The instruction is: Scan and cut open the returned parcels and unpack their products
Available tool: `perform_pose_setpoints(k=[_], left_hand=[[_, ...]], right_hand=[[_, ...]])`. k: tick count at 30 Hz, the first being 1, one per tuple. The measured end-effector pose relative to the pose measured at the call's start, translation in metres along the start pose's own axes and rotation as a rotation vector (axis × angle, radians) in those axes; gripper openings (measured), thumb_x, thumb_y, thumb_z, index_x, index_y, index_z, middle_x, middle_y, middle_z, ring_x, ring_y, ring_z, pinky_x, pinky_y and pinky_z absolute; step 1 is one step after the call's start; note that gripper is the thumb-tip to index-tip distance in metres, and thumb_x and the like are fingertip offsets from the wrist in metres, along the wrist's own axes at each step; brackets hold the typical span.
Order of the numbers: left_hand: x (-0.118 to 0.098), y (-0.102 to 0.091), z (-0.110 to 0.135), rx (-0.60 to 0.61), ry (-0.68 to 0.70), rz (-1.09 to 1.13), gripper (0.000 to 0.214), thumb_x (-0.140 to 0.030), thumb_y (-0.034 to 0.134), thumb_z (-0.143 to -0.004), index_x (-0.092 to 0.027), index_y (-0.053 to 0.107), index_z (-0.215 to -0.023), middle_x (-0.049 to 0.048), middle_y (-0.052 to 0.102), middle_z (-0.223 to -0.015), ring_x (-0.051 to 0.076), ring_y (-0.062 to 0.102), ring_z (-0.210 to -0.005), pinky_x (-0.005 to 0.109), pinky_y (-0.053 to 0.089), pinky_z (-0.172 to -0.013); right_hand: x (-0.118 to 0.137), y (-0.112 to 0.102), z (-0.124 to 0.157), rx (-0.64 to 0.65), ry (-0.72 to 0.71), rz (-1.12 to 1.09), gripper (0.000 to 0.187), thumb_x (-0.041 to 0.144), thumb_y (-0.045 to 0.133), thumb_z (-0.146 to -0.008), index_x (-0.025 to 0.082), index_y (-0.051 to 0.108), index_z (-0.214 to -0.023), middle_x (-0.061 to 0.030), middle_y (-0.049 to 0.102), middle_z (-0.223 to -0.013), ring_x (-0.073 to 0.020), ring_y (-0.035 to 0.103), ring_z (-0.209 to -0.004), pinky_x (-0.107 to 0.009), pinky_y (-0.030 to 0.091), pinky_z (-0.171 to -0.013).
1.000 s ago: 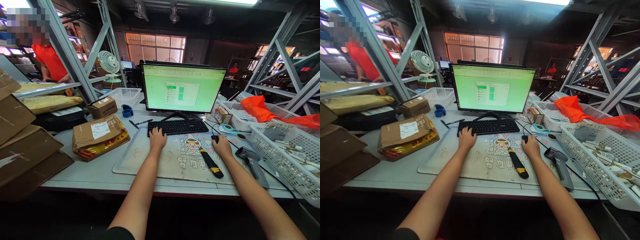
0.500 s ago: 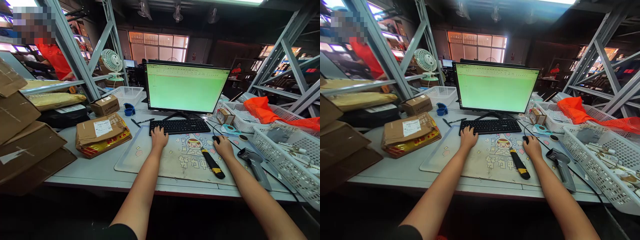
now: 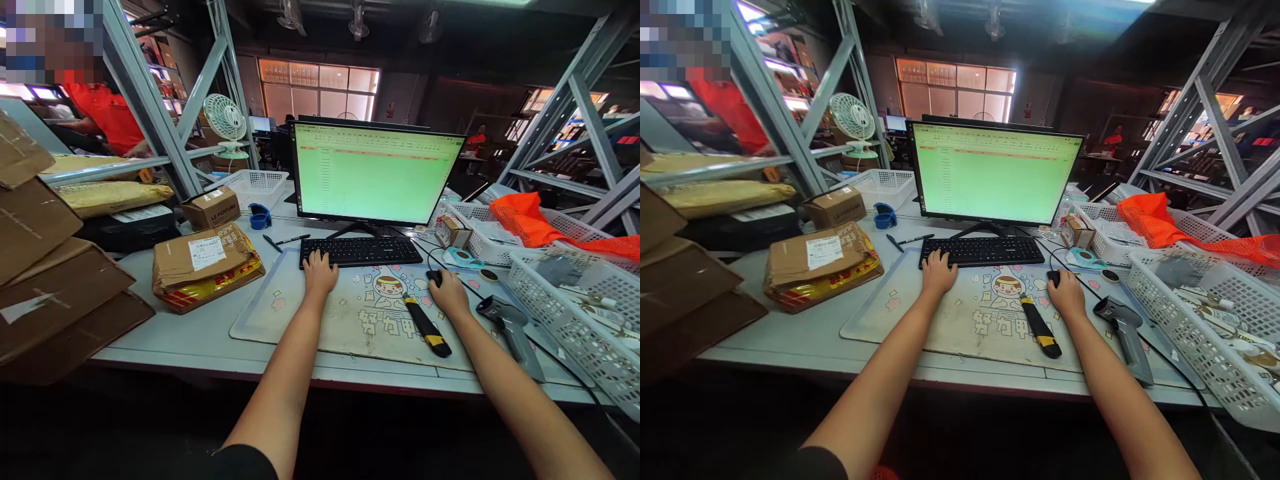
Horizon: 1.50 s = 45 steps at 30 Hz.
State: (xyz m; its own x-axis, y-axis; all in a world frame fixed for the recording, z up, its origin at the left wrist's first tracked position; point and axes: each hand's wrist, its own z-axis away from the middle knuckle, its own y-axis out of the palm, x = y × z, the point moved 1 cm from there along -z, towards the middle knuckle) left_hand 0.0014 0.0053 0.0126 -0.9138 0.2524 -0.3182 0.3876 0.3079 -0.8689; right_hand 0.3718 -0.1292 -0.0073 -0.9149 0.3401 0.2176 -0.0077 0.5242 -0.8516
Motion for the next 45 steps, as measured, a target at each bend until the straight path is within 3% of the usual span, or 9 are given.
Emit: perform_pose_setpoints(k=[8, 12, 17, 22, 29, 39, 45], left_hand=[[0.001, 0.002, 0.000, -0.004, 0.009, 0.004, 0.056, -0.038, 0.046, -0.097, -0.012, 0.057, -0.146, 0.0200, 0.045, -0.161, 0.036, 0.033, -0.154, 0.061, 0.022, -0.128], [0.002, 0.002, 0.000, 0.003, 0.009, 0.006, 0.056, -0.039, 0.047, -0.097, -0.012, 0.057, -0.146, 0.0200, 0.045, -0.161, 0.036, 0.034, -0.153, 0.060, 0.023, -0.127], [0.002, 0.003, -0.001, 0.005, 0.003, 0.007, 0.057, -0.039, 0.047, -0.098, -0.012, 0.057, -0.146, 0.0196, 0.046, -0.161, 0.036, 0.034, -0.153, 0.060, 0.024, -0.127], [0.002, 0.002, -0.001, 0.010, 0.002, 0.013, 0.057, -0.039, 0.047, -0.098, -0.012, 0.057, -0.147, 0.0194, 0.045, -0.162, 0.036, 0.034, -0.153, 0.060, 0.024, -0.128], [0.002, 0.000, 0.000, 0.013, 0.004, 0.023, 0.057, -0.039, 0.047, -0.098, -0.011, 0.057, -0.147, 0.0196, 0.045, -0.162, 0.036, 0.033, -0.154, 0.060, 0.023, -0.128], [0.002, 0.002, -0.001, 0.002, 0.003, 0.010, 0.058, -0.039, 0.047, -0.098, -0.012, 0.056, -0.148, 0.0194, 0.046, -0.161, 0.036, 0.034, -0.153, 0.060, 0.023, -0.127], [0.003, 0.002, -0.002, 0.000, 0.011, -0.003, 0.057, -0.039, 0.048, -0.098, -0.012, 0.058, -0.147, 0.0193, 0.047, -0.161, 0.036, 0.036, -0.152, 0.061, 0.023, -0.127]], right_hand=[[0.001, 0.000, 0.000, 0.012, 0.018, 0.034, 0.045, 0.031, 0.051, -0.096, 0.010, 0.061, -0.135, -0.0195, 0.061, -0.138, -0.0320, 0.059, -0.121, -0.040, 0.046, -0.100], [0.001, -0.002, 0.000, 0.021, 0.034, 0.046, 0.044, 0.032, 0.053, -0.096, 0.007, 0.061, -0.132, -0.0200, 0.066, -0.126, -0.0324, 0.061, -0.114, -0.040, 0.047, -0.097], [0.002, -0.002, 0.000, 0.027, 0.016, 0.054, 0.046, 0.030, 0.051, -0.096, 0.010, 0.059, -0.137, -0.0197, 0.060, -0.142, -0.0326, 0.058, -0.123, -0.040, 0.045, -0.102], [0.002, -0.003, 0.000, 0.026, 0.044, 0.060, 0.045, 0.032, 0.052, -0.096, 0.007, 0.059, -0.132, -0.0203, 0.066, -0.125, -0.0320, 0.061, -0.113, -0.039, 0.046, -0.096], [0.004, -0.004, 0.002, 0.020, 0.020, 0.055, 0.048, 0.032, 0.051, -0.097, 0.010, 0.059, -0.139, -0.0184, 0.061, -0.140, -0.0318, 0.059, -0.121, -0.039, 0.045, -0.100], [0.006, -0.008, 0.001, 0.026, 0.035, 0.053, 0.047, 0.032, 0.053, -0.096, 0.007, 0.060, -0.134, -0.0200, 0.065, -0.127, -0.0321, 0.061, -0.114, -0.040, 0.048, -0.097], [0.010, -0.011, 0.003, 0.012, 0.064, 0.053, 0.049, 0.030, 0.049, -0.098, 0.008, 0.060, -0.141, -0.0207, 0.059, -0.141, -0.0331, 0.059, -0.122, -0.041, 0.046, -0.102]])
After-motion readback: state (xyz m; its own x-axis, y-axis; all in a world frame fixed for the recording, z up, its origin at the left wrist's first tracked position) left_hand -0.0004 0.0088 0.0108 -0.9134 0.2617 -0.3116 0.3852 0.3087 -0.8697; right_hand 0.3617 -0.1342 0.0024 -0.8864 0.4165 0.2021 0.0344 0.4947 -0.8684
